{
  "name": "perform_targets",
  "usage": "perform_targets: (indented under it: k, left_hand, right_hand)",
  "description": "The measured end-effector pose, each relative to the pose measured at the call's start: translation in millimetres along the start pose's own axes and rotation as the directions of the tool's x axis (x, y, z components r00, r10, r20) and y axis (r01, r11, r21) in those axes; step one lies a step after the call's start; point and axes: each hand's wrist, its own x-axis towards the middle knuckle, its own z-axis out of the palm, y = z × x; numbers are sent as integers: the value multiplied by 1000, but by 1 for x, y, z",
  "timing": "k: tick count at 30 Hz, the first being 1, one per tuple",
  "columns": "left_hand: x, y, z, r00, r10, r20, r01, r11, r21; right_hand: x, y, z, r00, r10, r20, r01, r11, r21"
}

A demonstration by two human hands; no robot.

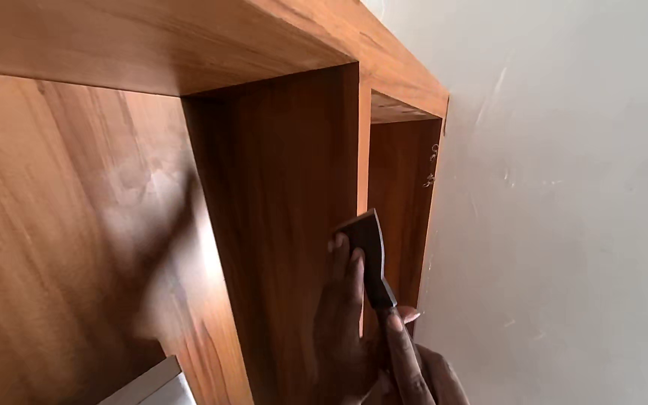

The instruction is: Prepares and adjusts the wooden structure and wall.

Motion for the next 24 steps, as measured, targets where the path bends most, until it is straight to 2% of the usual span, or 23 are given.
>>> perform_targets:
  k: [5,8,16,20,24]
  left_hand:
    - [48,2,-2,993,115,-33,-115,993,21]
    - [68,5,-5,989,145,-39,-146,989,-24]
    - [65,6,1,992,112,-57,-116,990,-74]
    - [81,11,3,987,132,-92,-138,988,-65]
    - [72,10,-2,994,97,-55,-100,993,-55]
  right_hand:
    - [35,-17,-9,1000,-6,-29,6,1000,6]
    - [49,-25,-15,999,-15,-43,15,1000,0]
    - [49,-25,-22,1000,-11,-20,11,1000,0]
    - [63,-28,-27,998,-27,-48,26,999,-22]
    - [56,-30,-26,1000,0,-23,0,1000,-10]
